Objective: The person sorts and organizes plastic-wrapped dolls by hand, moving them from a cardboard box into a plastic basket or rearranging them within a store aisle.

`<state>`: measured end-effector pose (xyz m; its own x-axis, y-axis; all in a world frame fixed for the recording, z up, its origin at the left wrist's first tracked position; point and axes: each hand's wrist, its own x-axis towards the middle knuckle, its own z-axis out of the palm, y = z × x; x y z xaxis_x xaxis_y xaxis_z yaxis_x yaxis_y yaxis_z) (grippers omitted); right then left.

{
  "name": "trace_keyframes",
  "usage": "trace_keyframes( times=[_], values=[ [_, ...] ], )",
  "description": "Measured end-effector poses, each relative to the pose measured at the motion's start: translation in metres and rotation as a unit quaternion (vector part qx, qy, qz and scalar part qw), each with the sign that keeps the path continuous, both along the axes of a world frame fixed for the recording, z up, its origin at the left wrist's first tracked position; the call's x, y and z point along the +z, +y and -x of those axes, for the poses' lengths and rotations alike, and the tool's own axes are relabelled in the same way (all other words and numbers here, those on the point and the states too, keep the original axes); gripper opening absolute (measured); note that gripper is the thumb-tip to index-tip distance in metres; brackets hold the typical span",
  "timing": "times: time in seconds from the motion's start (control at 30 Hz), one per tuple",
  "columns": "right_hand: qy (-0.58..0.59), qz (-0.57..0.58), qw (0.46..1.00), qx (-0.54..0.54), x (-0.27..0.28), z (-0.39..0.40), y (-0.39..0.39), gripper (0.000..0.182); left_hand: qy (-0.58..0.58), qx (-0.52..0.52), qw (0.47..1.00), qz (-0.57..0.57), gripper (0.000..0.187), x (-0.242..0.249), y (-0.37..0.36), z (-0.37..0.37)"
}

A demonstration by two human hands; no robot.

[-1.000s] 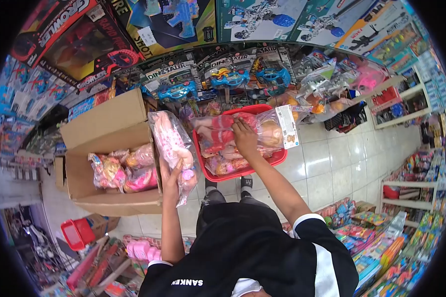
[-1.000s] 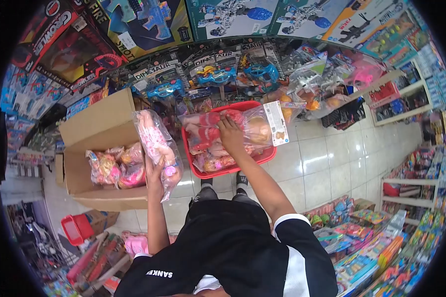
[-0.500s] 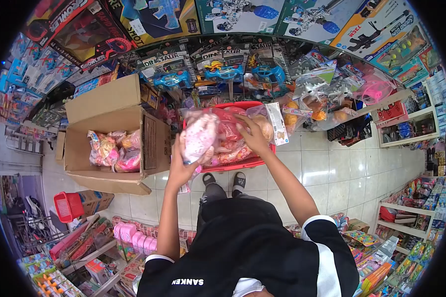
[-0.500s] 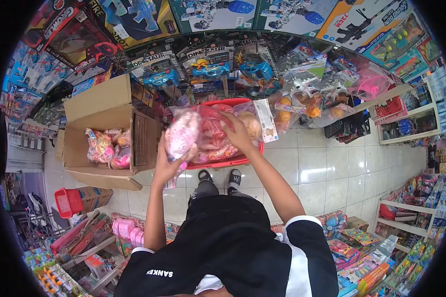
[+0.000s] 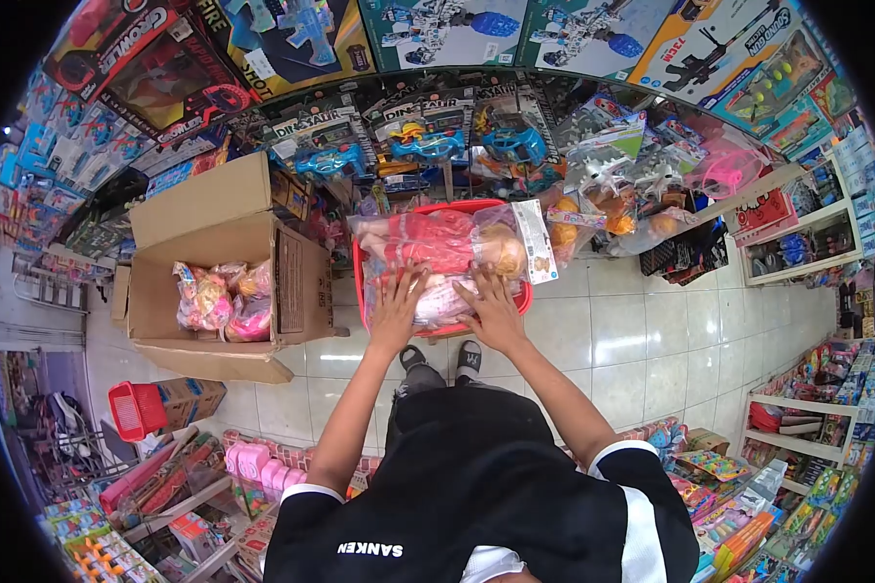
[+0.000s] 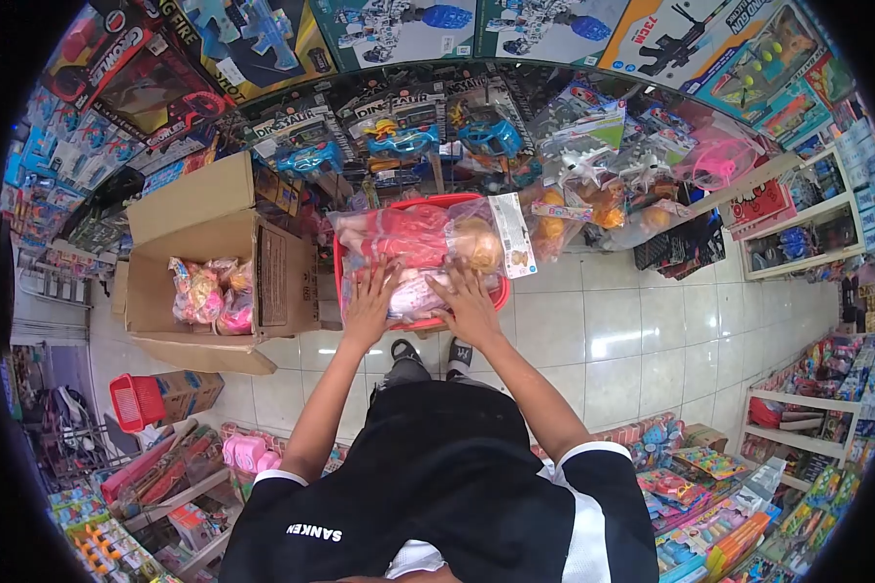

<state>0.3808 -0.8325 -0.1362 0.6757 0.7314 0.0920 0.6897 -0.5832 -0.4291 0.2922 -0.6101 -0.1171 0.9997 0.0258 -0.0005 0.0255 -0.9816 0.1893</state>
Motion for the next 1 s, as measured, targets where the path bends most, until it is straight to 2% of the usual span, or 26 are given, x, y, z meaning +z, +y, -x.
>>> trace_keyframes(
  times=[0.03,0.1,0.2,0.3,0.4,0.47,0.53,0.57,0.63,0.7,0.73,0.77,0.8,0.87,0.9,0.93,0.97,1.0],
  values=[
    [-0.001,0.004,1.000,-0.002,-0.002,0.000,0.005,0.064,0.000,-0.001,1.000,-0.001,0.114,-0.007,0.002,-0.003],
    [0.000,0.007,1.000,-0.004,-0.008,-0.001,0.012,0.063,0.031,0.004,0.996,0.086,0.116,-0.017,0.011,-0.009],
    [-0.019,-0.001,1.000,-0.017,-0.012,-0.006,0.018,0.062,0.044,-0.016,0.990,0.136,0.116,-0.023,0.023,-0.016],
    [0.005,0.014,1.000,-0.020,-0.011,-0.005,0.018,0.062,0.046,-0.016,0.991,0.128,0.115,-0.020,0.023,-0.014],
    [-0.020,-0.028,0.999,-0.015,-0.013,0.006,0.011,0.064,0.062,-0.004,0.989,0.136,0.115,-0.006,0.018,0.000],
    [-0.031,-0.112,0.989,-0.087,-0.027,0.022,0.002,0.057,0.024,-0.013,0.992,0.124,0.108,0.009,0.018,0.021],
    [-0.052,-0.179,0.968,-0.170,-0.059,0.043,-0.009,0.044,-0.054,0.077,0.981,0.172,0.097,0.014,0.028,0.046],
    [-0.058,-0.175,0.968,-0.168,-0.074,0.052,-0.018,0.040,-0.116,0.089,0.974,0.172,0.082,0.012,0.037,0.060],
    [-0.069,-0.173,0.969,-0.162,-0.084,0.066,-0.034,0.036,-0.204,0.187,0.926,0.255,0.069,-0.008,0.048,0.095],
    [-0.068,-0.081,0.986,-0.125,-0.085,0.078,-0.045,0.037,-0.240,0.240,0.889,0.307,0.060,-0.040,0.058,0.139],
    [-0.074,-0.081,0.987,-0.118,-0.086,0.085,-0.050,0.037,-0.210,0.276,0.879,0.326,0.056,-0.069,0.063,0.166],
    [-0.055,-0.031,0.994,-0.092,-0.087,0.091,-0.054,0.040,-0.181,0.312,0.867,0.345,0.051,-0.099,0.067,0.193],
    [-0.037,0.020,0.997,-0.065,-0.090,0.098,-0.060,0.044,-0.142,0.304,0.876,0.345,0.050,-0.119,0.071,0.220],
    [0.019,0.180,0.982,-0.051,-0.131,0.117,-0.086,0.052,-0.042,0.318,0.876,0.359,0.052,-0.175,0.081,0.287],
    [0.088,0.282,0.953,-0.060,-0.152,0.128,-0.099,0.054,0.021,0.337,0.864,0.373,0.057,-0.209,0.086,0.324],
    [0.155,0.380,0.909,-0.071,-0.174,0.138,-0.110,0.056,0.118,0.376,0.830,0.395,0.063,-0.232,0.090,0.360],
    [0.273,0.494,0.821,-0.086,-0.203,0.143,-0.119,0.056,0.216,0.409,0.785,0.413,0.070,-0.243,0.093,0.392],
    [0.424,0.465,0.761,-0.158,-0.232,0.153,-0.131,0.059,0.305,0.477,0.685,0.458,0.067,-0.240,0.093,0.417]
  ],
)
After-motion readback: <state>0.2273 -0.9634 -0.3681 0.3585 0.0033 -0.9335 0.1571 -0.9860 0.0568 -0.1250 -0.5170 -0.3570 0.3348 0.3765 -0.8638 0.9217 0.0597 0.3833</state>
